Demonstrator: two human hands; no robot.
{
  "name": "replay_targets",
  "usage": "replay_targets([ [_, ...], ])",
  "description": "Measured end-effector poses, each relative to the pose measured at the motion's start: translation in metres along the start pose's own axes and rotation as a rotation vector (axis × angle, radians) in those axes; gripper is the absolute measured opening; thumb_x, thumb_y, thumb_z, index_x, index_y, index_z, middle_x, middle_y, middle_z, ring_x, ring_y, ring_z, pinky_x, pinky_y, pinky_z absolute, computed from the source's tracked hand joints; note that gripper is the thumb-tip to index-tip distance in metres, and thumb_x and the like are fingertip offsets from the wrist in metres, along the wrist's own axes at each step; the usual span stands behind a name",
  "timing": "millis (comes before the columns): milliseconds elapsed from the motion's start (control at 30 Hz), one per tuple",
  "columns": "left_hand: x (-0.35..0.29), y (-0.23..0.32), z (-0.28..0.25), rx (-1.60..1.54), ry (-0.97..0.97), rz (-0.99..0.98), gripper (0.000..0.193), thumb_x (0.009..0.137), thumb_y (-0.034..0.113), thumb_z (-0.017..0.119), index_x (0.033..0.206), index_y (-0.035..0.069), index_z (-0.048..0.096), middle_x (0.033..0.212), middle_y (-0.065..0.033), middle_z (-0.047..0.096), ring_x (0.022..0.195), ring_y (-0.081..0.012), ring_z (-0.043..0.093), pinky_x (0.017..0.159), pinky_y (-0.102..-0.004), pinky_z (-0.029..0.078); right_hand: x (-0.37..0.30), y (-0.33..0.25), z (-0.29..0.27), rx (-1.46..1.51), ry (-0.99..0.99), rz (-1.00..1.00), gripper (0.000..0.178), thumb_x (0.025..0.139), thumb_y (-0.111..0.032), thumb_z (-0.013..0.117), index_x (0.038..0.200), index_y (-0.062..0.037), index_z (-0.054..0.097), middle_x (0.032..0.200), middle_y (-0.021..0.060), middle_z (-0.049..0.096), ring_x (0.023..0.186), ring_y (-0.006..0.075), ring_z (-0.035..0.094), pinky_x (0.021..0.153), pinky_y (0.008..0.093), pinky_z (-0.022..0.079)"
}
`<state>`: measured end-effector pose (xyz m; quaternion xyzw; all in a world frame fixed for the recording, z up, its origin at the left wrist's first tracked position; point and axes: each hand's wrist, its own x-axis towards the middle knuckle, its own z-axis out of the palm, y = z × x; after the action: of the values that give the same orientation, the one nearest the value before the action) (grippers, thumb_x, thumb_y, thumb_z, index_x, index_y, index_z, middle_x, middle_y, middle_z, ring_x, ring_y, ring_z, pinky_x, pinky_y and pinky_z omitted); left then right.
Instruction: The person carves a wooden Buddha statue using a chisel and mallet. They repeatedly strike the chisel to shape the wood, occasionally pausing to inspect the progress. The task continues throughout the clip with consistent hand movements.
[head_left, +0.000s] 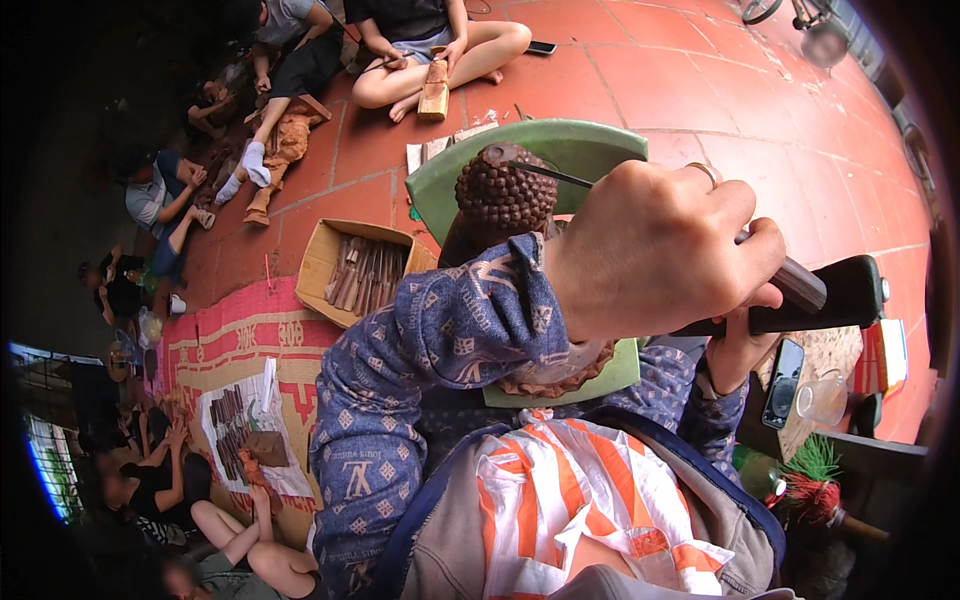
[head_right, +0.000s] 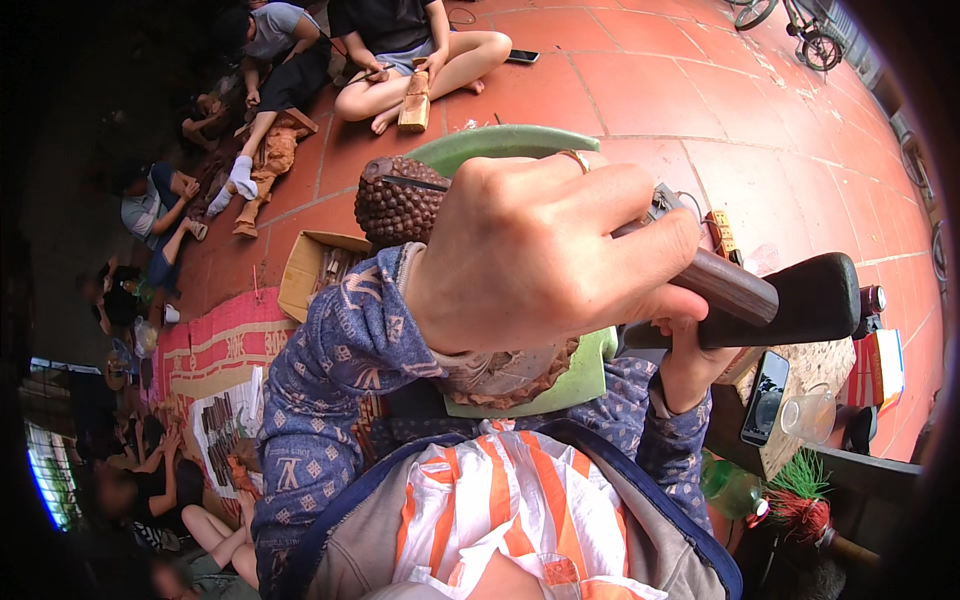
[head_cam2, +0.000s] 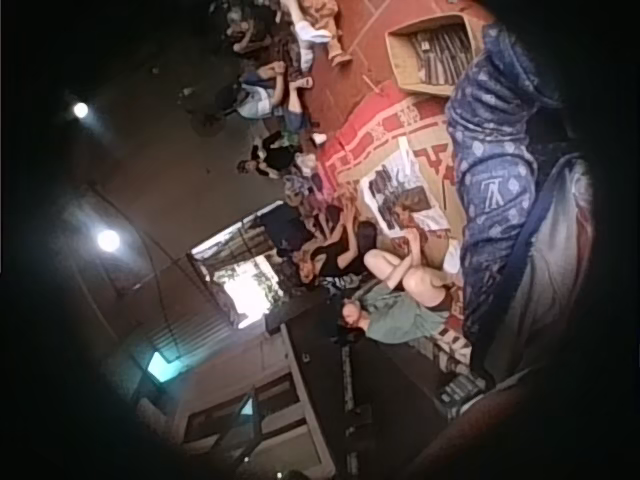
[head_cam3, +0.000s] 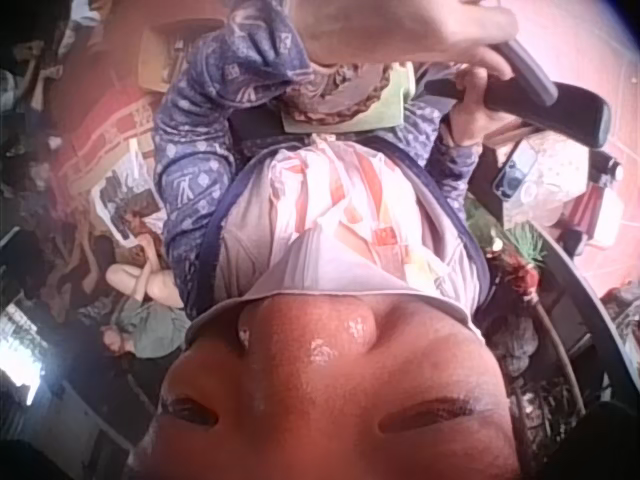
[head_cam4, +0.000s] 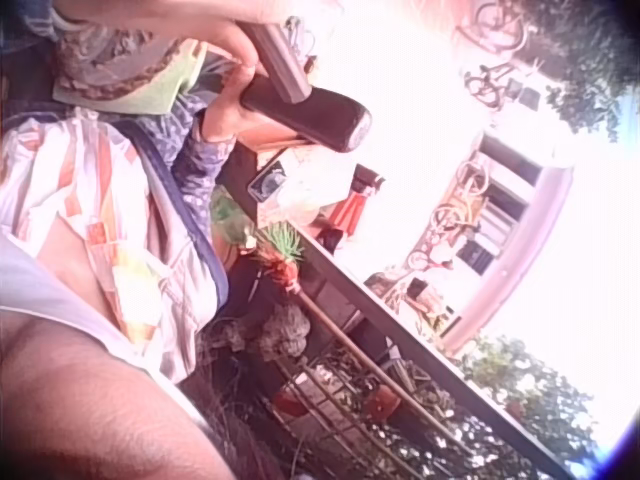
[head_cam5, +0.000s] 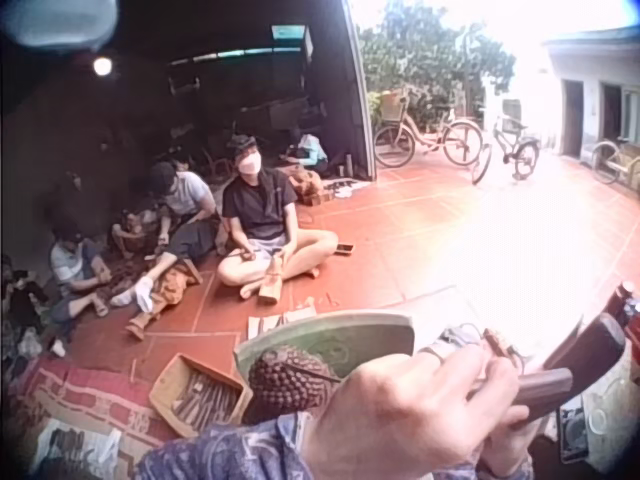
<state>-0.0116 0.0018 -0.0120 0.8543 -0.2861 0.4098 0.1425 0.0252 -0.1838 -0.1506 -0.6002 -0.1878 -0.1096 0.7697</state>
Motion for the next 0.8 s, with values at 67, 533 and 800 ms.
replay_targets([
  [67,0.001,0.000,0.000,0.010,-0.007,-0.004,0.030,0.067,0.037,0.069,0.070,0.009,0.058,0.063,-0.0053,0.054,0.058,-0.0206,0.060,0.048,-0.0301,0.047,-0.002,0.009,-0.005,-0.127,-0.010,-0.029,0.039,0.087,-0.011,0.063,0.120,0.0030,0.049,0.091,0.0075,0.061,0.067,0.0089,0.057,0.058,0.0209,0.046],
  [533,0.004,-0.002,-0.001,0.081,-0.022,-0.024,0.030,0.066,0.036,0.070,0.071,0.009,0.058,0.065,-0.0053,0.056,0.058,-0.0208,0.061,0.048,-0.0308,0.047,0.002,0.010,-0.003,-0.071,-0.036,-0.028,0.017,0.084,0.001,0.060,0.101,0.0019,0.056,0.074,0.0043,0.058,0.062,0.0082,0.054,0.054,0.0197,0.043],
  [800,0.005,-0.002,0.002,0.086,0.039,-0.027,0.029,0.066,0.035,0.071,0.071,0.009,0.059,0.064,-0.0050,0.057,0.058,-0.0198,0.061,0.047,-0.0310,0.047,0.010,-0.004,-0.001,0.067,-0.038,0.068,0.013,0.084,0.001,0.061,0.097,0.0002,0.056,0.073,0.0031,0.057,0.060,0.0077,0.052,0.053,0.0197,0.042],
])
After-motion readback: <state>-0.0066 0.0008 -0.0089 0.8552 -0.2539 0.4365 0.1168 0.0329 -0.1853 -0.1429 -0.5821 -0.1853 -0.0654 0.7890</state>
